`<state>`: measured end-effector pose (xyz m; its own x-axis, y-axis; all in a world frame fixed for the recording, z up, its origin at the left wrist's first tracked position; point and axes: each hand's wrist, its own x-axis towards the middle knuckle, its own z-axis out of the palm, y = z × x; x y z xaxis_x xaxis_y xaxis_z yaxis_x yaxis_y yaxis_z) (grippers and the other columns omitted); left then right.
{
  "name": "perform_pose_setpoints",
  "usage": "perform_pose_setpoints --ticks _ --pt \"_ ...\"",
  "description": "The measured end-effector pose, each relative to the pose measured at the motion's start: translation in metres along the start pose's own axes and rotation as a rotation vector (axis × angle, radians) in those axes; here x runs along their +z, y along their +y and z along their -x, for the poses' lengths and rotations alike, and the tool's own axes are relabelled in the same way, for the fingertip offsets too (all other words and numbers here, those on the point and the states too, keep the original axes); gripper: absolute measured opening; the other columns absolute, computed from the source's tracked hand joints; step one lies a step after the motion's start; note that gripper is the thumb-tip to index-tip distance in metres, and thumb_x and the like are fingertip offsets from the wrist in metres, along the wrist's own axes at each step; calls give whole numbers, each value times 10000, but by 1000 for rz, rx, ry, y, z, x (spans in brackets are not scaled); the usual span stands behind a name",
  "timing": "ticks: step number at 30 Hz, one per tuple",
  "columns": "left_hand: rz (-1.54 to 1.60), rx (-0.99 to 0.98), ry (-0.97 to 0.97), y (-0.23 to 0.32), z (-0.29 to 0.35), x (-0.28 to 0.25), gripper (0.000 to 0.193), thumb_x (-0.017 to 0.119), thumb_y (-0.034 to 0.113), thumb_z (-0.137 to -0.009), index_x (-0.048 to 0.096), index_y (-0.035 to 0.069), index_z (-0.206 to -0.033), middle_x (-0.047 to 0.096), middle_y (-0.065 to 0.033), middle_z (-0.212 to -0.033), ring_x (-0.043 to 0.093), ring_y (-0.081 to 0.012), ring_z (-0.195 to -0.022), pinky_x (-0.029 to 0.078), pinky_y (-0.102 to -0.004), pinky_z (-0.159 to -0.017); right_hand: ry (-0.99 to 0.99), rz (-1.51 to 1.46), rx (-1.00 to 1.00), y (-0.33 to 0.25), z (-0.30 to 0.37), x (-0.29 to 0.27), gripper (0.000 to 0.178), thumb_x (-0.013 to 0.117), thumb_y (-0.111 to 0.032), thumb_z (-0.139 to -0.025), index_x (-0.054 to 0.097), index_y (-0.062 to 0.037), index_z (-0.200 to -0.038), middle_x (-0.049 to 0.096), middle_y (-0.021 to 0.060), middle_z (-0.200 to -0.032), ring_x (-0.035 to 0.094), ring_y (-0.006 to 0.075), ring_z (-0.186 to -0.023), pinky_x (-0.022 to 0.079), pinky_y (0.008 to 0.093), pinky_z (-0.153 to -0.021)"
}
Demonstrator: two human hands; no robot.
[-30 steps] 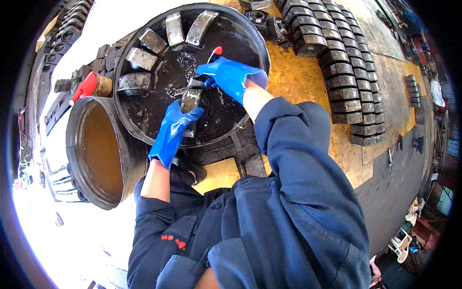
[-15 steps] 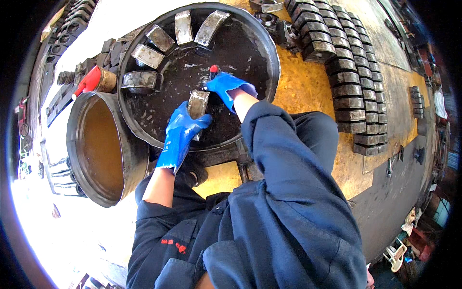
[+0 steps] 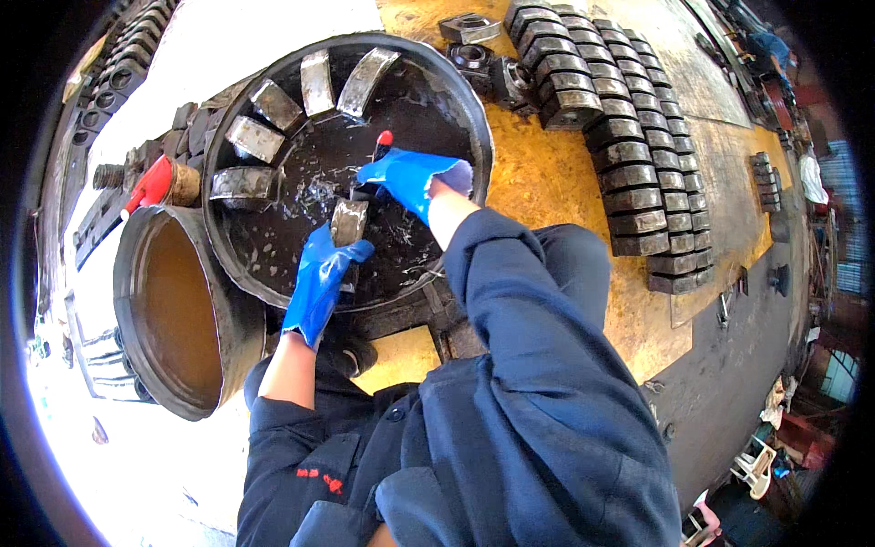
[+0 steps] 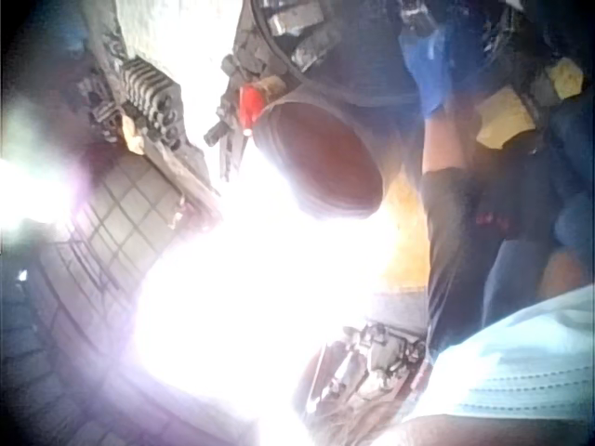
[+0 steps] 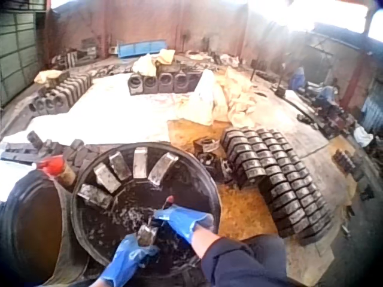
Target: The person scrubs curved metal segments with a red-handled brush inside a black tub containing dark liquid. The person repeatedly dips and scrubs each segment, then places them back into the tub. The person handles multiple segments one at a time throughout the clip.
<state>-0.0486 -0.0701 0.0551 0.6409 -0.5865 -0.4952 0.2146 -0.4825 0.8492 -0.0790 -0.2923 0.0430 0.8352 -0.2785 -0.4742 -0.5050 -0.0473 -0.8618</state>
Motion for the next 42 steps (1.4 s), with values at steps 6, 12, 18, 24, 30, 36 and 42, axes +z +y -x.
perform_pose_setpoints --ticks 6,12,18,24,30,36,42 --pt "27 -76 18 -16 -11 5 405 835 182 -771 737 33 -1134 723 -42 -914 646 -172 -778 517 -341 -690 88 282 36 53 -41 17 523 673 -454 -924 757 -43 -1237 754 228 -1210 719 356 -1112 519 435 -998" --pt "-73 -30 72 -22 -25 18 376 854 180 -767 748 26 -1093 728 -44 -881 637 -163 -727 508 -341 -636 76 477 -26 105 -66 9 445 676 -408 -949 758 -19 -1150 744 258 -1082 715 353 -1009 553 453 -902" --pt "141 60 126 -17 -38 23 352 822 207 -823 745 -10 -1089 738 -40 -898 655 -170 -753 530 -355 -668 45 14 -134 -14 32 -34 253 726 -203 -915 781 -10 -1069 754 103 -982 662 204 -919 508 418 -864" --pt "433 155 134 -19 -24 9 300 748 250 -863 763 37 -1073 746 -88 -982 651 -186 -905 516 -362 -849 50 116 -150 -5 44 -45 128 691 -162 -924 745 -55 -972 690 52 -861 616 163 -827 499 368 -757" --pt "359 159 195 -58 -42 -49 426 777 199 -894 708 -48 -1235 768 -95 -1017 701 -177 -850 557 -324 -783 -64 -36 -181 32 -7 16 74 688 -136 -918 725 -82 -953 656 30 -817 589 135 -793 490 344 -721" --pt "240 44 123 -66 -57 -52 354 696 250 -965 743 -17 -1193 752 -129 -1110 692 -239 -1005 533 -359 -918 -62 -452 -411 76 -32 15 30 685 -111 -912 705 -109 -934 621 8 -772 561 108 -759 480 320 -686" --pt "426 -217 160 -124 -95 -92 427 683 290 -983 710 1 -1295 768 -136 -1150 743 -277 -957 607 -383 -905 -75 -528 -438 10 1 52 120 697 -135 -903 773 -66 -964 742 58 -829 641 126 -768 531 337 -718"
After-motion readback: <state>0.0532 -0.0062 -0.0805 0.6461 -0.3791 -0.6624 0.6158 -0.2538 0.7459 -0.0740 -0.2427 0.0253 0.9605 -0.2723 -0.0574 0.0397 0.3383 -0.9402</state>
